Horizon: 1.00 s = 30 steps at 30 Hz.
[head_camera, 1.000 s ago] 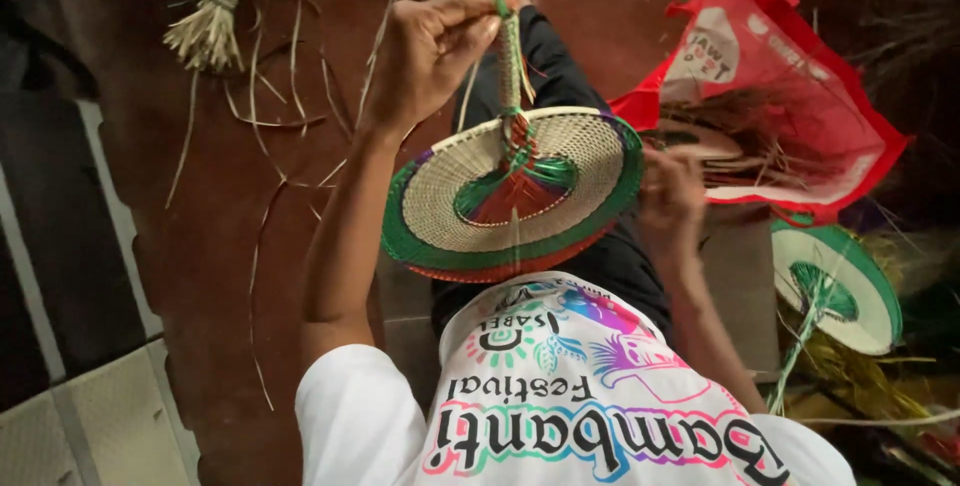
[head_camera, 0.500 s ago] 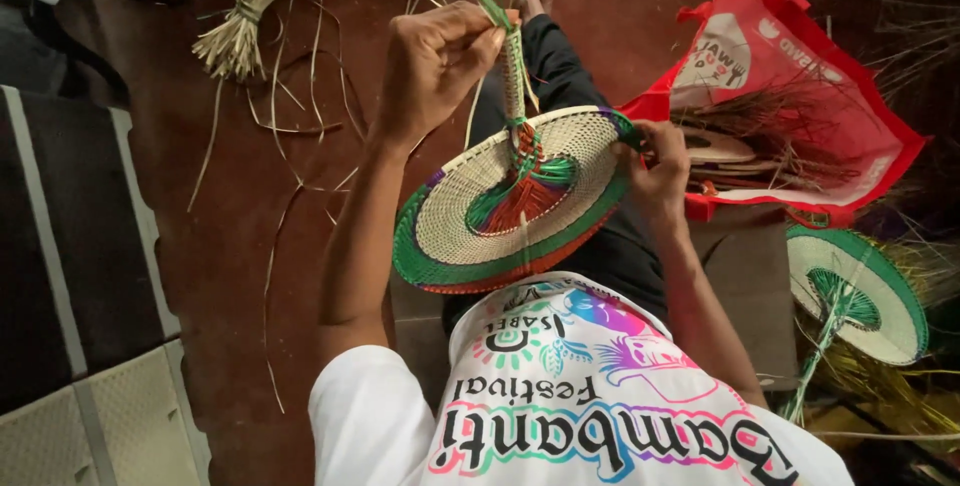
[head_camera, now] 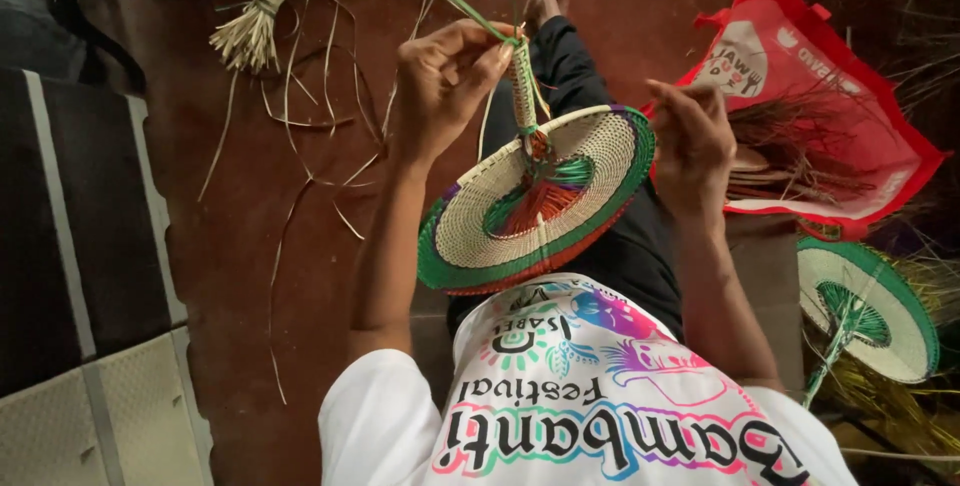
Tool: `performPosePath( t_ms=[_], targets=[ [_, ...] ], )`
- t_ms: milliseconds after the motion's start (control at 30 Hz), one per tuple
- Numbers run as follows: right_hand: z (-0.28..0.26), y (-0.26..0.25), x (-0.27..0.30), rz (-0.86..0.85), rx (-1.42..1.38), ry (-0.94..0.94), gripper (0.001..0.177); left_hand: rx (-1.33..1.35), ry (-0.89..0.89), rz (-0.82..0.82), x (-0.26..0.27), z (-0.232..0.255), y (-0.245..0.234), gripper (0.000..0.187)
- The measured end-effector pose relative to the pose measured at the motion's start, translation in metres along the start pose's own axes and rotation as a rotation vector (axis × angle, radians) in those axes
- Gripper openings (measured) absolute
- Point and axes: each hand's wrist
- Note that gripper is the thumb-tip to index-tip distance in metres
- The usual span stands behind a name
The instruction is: Weaving a traditional fan using dried straw strands
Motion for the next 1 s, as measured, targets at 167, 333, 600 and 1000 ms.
performPosePath(
  t_ms=[167,333,600,1000],
  targets=[
    [-0.041,0.016,-0.031,-0.131,-0.062,-0.067,0.027,-0.057,0.002,0.004,0.003,0.008,0.005,0.011],
    [-0.048,0.033,-0.042,-0.173,-0.252,-0.052,0.029,-0.048,0.022,0.043,0.006,0.004,0.006,0.010],
    [-0.047,0.037,-0.047,-0.190,-0.347,-0.006,0.032,-0.089,0.008,0.059,0.008,0.015,0.010,0.010],
    [-0.054,0.029,-0.052,-0.239,-0.214,0.036,0.031,-0.022,0.023,0.017,0.007,0.017,0.014,0.005]
  ],
)
Point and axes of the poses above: each hand's wrist, its own x-axis away from the middle knuckle, its own y-axis out of the palm, z = x × y, and after that the axes turned 11 degrees about -y, right-handed
